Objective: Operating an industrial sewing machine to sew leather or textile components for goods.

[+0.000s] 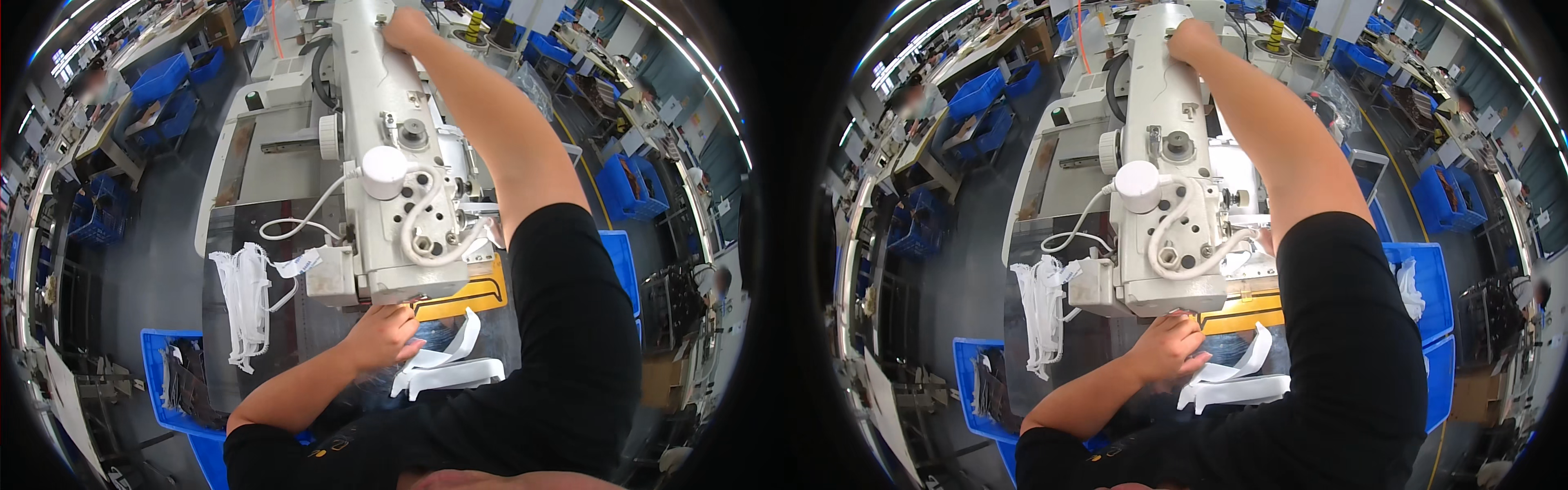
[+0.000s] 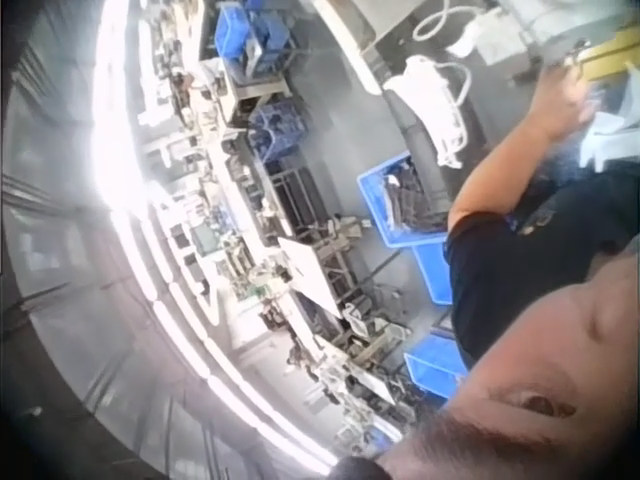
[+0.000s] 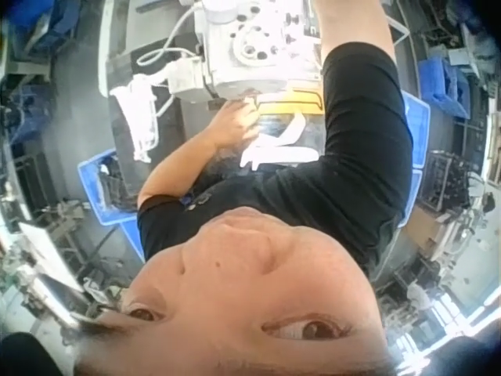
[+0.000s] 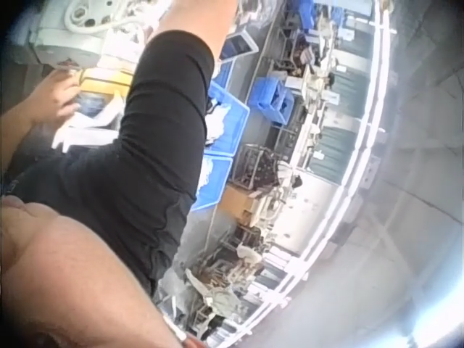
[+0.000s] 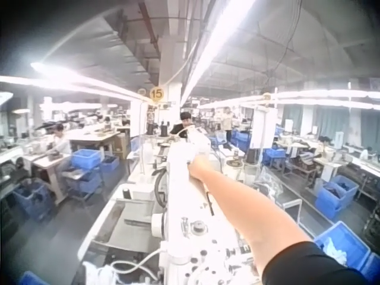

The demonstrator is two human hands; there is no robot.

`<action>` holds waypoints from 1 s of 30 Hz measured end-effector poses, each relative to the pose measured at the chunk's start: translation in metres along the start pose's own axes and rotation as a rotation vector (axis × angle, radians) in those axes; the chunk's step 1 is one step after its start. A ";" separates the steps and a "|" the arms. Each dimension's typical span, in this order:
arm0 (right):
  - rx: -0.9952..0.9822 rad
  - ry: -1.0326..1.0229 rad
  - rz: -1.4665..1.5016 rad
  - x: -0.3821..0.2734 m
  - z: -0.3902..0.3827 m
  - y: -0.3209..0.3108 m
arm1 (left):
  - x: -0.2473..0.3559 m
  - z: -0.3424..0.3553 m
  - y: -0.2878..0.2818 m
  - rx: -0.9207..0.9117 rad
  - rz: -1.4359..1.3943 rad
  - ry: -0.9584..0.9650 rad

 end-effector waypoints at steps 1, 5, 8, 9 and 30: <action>-0.051 0.030 0.013 0.017 0.018 0.004 | 0.001 0.002 0.001 -0.014 -0.023 0.010; 0.112 -0.601 -0.217 0.094 0.017 -0.007 | 0.004 0.008 0.010 -0.125 -0.073 -0.016; -0.233 0.066 1.392 0.060 -0.039 -0.018 | -0.007 -0.005 0.007 -0.127 -0.077 -0.139; -0.212 0.082 1.379 0.076 -0.058 -0.038 | -0.004 -0.002 0.005 -0.101 -0.061 -0.104; -0.248 -0.427 -0.115 -0.027 -0.273 -0.161 | 0.002 0.006 -0.001 -0.014 -0.018 0.000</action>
Point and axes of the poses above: each hand's wrist, its own z-axis towards the middle knuckle, its own y-axis out of the palm, x = y × z, the point moved 6 cm from there along z, towards the middle knuckle, and after that the axes turned 5 degrees about -x, right-handed, at the moved point
